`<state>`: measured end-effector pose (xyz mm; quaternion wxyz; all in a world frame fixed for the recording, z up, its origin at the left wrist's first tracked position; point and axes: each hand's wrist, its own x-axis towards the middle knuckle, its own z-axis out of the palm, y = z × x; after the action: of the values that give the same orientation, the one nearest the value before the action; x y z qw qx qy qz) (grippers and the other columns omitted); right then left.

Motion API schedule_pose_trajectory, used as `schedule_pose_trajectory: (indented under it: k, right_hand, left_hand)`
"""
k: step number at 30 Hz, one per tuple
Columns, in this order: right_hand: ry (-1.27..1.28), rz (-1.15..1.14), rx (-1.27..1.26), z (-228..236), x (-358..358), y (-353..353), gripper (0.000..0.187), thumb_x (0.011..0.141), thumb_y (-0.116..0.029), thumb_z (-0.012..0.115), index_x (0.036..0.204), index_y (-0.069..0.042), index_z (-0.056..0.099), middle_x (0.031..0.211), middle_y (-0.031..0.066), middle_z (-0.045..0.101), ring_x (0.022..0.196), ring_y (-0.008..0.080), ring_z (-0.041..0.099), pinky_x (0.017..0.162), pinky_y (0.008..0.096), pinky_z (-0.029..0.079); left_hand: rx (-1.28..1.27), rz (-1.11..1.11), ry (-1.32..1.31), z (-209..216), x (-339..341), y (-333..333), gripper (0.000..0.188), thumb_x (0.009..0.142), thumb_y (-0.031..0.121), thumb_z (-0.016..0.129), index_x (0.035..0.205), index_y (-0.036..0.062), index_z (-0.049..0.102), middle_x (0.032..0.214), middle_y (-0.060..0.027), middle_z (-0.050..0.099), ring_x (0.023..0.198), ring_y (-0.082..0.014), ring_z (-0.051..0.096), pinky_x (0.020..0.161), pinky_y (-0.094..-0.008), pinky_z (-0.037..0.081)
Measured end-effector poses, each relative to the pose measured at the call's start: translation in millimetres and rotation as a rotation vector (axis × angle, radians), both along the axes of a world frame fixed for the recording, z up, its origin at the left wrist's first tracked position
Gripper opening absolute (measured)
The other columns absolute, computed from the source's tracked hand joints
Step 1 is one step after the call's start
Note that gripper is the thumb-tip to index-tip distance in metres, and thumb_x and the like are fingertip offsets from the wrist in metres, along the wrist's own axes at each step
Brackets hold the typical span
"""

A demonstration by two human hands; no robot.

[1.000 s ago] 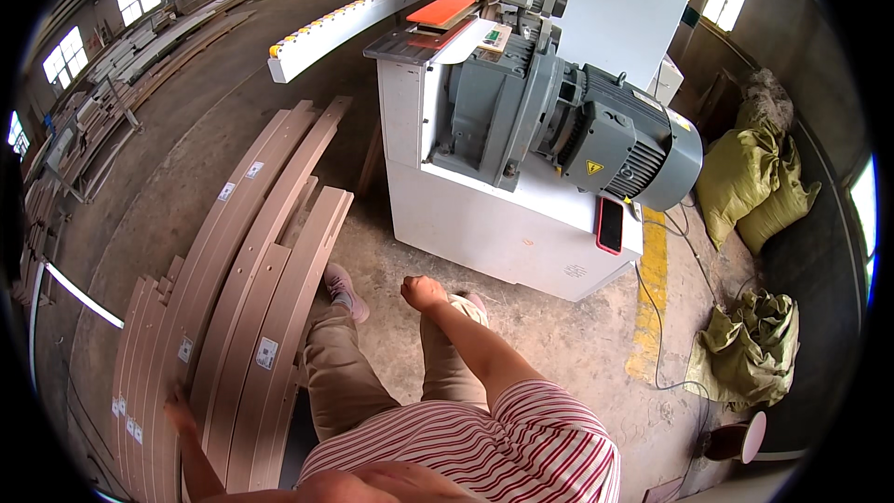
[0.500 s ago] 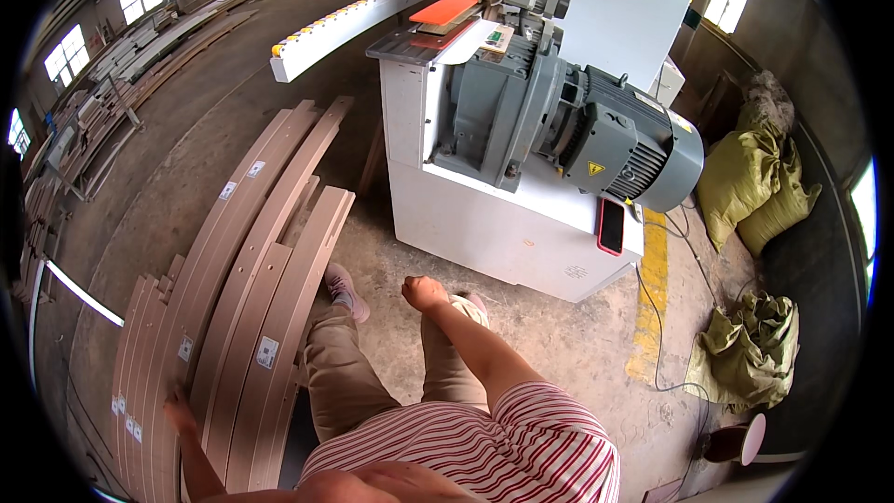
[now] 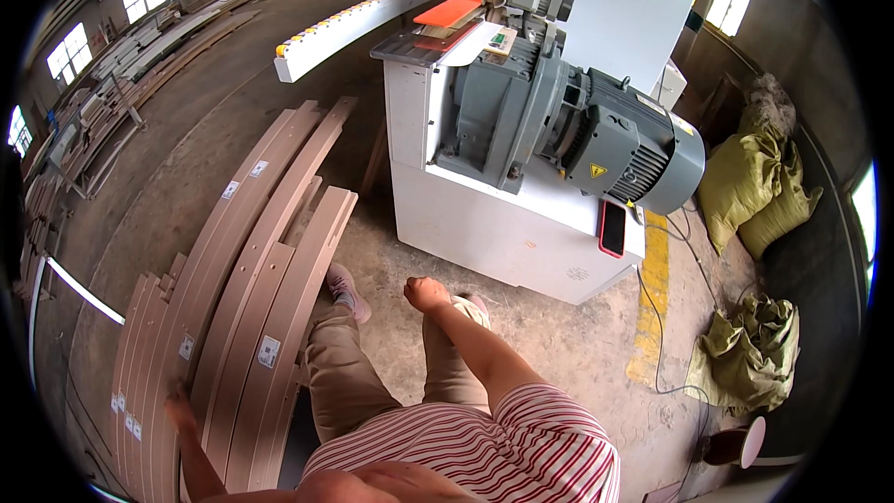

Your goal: The person repeatedly picks up long, light-colored wooden planks from a pile on the floor and places them onto a nearby stack. The person handles the planks by hand, lifting and positioning them one at a time in a repetitive manner.

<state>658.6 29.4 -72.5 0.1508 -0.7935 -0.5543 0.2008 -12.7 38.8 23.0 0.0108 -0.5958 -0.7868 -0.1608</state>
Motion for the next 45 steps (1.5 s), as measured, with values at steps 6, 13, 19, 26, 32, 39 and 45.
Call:
schedule_pose_trajectory:
  k: [6, 13, 19, 26, 32, 39, 45]
  right_hand:
    - [0.001, -0.007, 0.006, -2.3, 1.4, -0.6, 0.032, 0.09, -0.035, 0.049, 0.097, -0.01, 0.067, 0.097, 0.0211, 0.068, 0.093, 0.0413, 0.064, 0.083, 0.0486, 0.052]
    - [-0.029, -0.018, 0.07, -9.9, 1.6, -0.5, 0.027, 0.09, -0.035, 0.052, 0.093, -0.012, 0.067, 0.09, 0.0195, 0.068, 0.087, 0.0403, 0.065, 0.078, 0.0482, 0.053]
    - [-0.016, -0.012, 0.024, -7.5, 1.7, 0.9, 0.03, 0.09, -0.034, 0.05, 0.095, -0.01, 0.067, 0.096, 0.0213, 0.068, 0.091, 0.0412, 0.065, 0.082, 0.0487, 0.053]
    - [-0.026, -0.003, 0.022, -7.9, 1.4, 1.5, 0.031, 0.09, -0.035, 0.049, 0.096, -0.01, 0.067, 0.095, 0.0215, 0.068, 0.091, 0.0412, 0.065, 0.082, 0.0485, 0.053]
    - [-0.017, -0.003, 0.017, -8.7, 2.2, 1.8, 0.032, 0.09, -0.036, 0.049, 0.096, -0.011, 0.067, 0.096, 0.0217, 0.068, 0.091, 0.0413, 0.065, 0.082, 0.0483, 0.053]
    - [-0.01, -0.002, 0.007, -5.1, 1.3, 0.9, 0.032, 0.09, -0.036, 0.049, 0.096, -0.011, 0.067, 0.097, 0.0215, 0.068, 0.092, 0.0415, 0.065, 0.083, 0.0486, 0.053]
    - [-0.007, -0.004, 0.019, -6.9, 2.1, 0.6, 0.031, 0.09, -0.036, 0.049, 0.096, -0.011, 0.067, 0.096, 0.0214, 0.068, 0.092, 0.0415, 0.065, 0.082, 0.0487, 0.053]
  left_hand:
    - [-0.006, 0.009, -0.015, 2.0, 3.5, 0.6, 0.044, 0.097, 0.036, 0.051, 0.098, -0.0024, 0.071, 0.082, -0.0282, 0.066, 0.074, -0.0428, 0.066, 0.059, -0.0508, 0.051]
    - [-0.022, 0.011, -0.012, 2.2, 2.8, 1.1, 0.045, 0.098, 0.036, 0.05, 0.097, -0.0032, 0.071, 0.083, -0.0285, 0.065, 0.076, -0.044, 0.065, 0.061, -0.0516, 0.051]
    - [0.021, -0.004, -0.087, 4.5, 8.8, -1.0, 0.042, 0.099, 0.03, 0.048, 0.091, -0.0057, 0.069, 0.081, -0.028, 0.065, 0.071, -0.0421, 0.065, 0.059, -0.0511, 0.049]
    - [0.09, -0.025, -0.027, -0.9, 4.2, -1.7, 0.043, 0.1, 0.028, 0.046, 0.089, -0.0074, 0.067, 0.078, -0.026, 0.064, 0.064, -0.0394, 0.063, 0.056, -0.0487, 0.048]
    - [0.092, -0.019, -0.029, 5.1, 9.5, -3.9, 0.043, 0.1, 0.028, 0.046, 0.088, -0.0075, 0.067, 0.077, -0.0255, 0.065, 0.064, -0.0383, 0.063, 0.055, -0.0485, 0.048]
    - [0.104, -0.018, -0.001, 0.7, 5.3, -3.6, 0.042, 0.1, 0.027, 0.047, 0.088, -0.0073, 0.067, 0.078, -0.0254, 0.065, 0.065, -0.0382, 0.064, 0.056, -0.0481, 0.048]
    - [0.106, -0.021, -0.006, 2.9, 8.0, -4.0, 0.04, 0.1, 0.026, 0.048, 0.087, -0.0071, 0.067, 0.076, -0.0253, 0.064, 0.064, -0.0385, 0.063, 0.055, -0.0483, 0.047]
